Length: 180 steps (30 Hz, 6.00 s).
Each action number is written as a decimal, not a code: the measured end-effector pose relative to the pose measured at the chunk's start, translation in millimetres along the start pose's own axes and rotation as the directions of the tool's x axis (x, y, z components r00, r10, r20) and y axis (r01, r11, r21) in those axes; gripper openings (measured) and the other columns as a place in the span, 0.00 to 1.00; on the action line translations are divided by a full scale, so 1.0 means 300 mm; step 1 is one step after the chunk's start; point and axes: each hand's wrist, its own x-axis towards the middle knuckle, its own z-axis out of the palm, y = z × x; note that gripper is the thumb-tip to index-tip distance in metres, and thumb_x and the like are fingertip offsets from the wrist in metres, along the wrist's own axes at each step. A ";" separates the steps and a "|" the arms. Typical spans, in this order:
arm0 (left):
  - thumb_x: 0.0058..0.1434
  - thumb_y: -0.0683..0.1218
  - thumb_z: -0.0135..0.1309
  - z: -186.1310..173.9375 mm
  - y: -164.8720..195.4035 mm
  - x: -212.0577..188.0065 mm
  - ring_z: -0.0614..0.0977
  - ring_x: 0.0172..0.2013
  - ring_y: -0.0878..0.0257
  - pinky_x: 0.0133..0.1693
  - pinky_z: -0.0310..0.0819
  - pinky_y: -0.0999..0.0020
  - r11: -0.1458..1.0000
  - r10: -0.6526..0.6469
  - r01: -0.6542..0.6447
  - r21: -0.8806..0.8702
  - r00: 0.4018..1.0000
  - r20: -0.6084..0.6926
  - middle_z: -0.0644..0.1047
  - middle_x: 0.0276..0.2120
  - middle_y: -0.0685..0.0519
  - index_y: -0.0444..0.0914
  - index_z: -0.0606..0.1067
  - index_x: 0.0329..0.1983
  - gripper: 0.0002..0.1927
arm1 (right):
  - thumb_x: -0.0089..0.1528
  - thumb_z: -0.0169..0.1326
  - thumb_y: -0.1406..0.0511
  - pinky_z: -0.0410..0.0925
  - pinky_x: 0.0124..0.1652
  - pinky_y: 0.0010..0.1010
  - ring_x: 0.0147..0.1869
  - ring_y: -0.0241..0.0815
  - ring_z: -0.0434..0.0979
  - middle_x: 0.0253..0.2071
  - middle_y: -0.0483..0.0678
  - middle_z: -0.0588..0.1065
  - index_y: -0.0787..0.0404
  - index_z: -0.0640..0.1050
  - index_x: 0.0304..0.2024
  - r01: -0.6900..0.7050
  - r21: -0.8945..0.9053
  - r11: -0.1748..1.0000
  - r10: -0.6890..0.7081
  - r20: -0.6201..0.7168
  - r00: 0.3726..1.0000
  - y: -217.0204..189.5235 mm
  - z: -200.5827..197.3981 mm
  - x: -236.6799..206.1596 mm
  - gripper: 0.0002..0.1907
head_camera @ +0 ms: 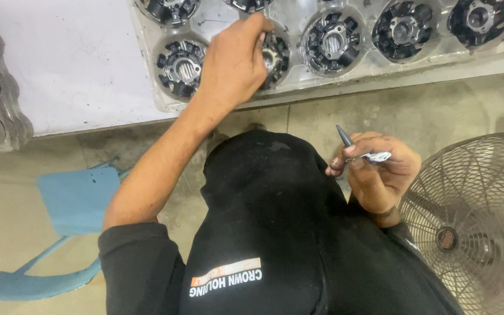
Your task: The person sits at a workbench and applies adhesive from a tube onto the pins of small black mechanical components, one at a time, then places each treated component back into a plastic tray. They pick the next component from the tray and repeat the application.
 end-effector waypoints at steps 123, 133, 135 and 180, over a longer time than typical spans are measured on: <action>0.69 0.52 0.46 0.070 0.442 -0.297 0.74 0.60 0.33 0.62 0.73 0.44 -0.809 -0.101 0.187 -0.557 0.890 0.445 0.69 0.61 0.35 0.33 0.65 0.66 0.26 | 0.60 0.47 0.78 0.78 0.34 0.28 0.31 0.40 0.84 0.32 0.54 0.80 0.65 0.75 0.38 0.451 -0.409 0.794 -0.346 0.306 0.887 -0.103 0.072 -0.005 0.08; 0.68 0.50 0.46 0.067 0.446 -0.295 0.74 0.60 0.34 0.62 0.73 0.44 -0.814 -0.090 0.190 -0.549 0.892 0.442 0.68 0.61 0.35 0.34 0.63 0.66 0.26 | 0.56 0.51 0.77 0.74 0.34 0.27 0.32 0.39 0.82 0.30 0.48 0.78 0.63 0.76 0.35 0.417 -0.465 0.781 -0.246 0.385 0.890 -0.126 0.086 0.009 0.08; 0.68 0.50 0.46 0.065 0.447 -0.295 0.74 0.59 0.34 0.62 0.72 0.44 -0.806 -0.093 0.199 -0.558 0.888 0.450 0.68 0.60 0.35 0.34 0.63 0.66 0.26 | 0.56 0.53 0.77 0.74 0.35 0.27 0.32 0.39 0.81 0.30 0.47 0.78 0.62 0.76 0.36 0.399 -0.487 0.777 -0.248 0.346 0.905 -0.127 0.090 0.007 0.08; 0.79 0.45 0.47 0.318 0.106 0.084 0.82 0.40 0.55 0.43 0.77 0.63 0.381 -0.313 0.141 -0.914 0.950 0.016 0.77 0.41 0.44 0.30 0.74 0.52 0.12 | 0.70 0.50 0.72 0.74 0.26 0.28 0.27 0.41 0.77 0.32 0.54 0.73 0.70 0.73 0.41 0.379 -0.100 0.920 -0.386 -0.057 0.921 -0.018 -0.048 -0.077 0.05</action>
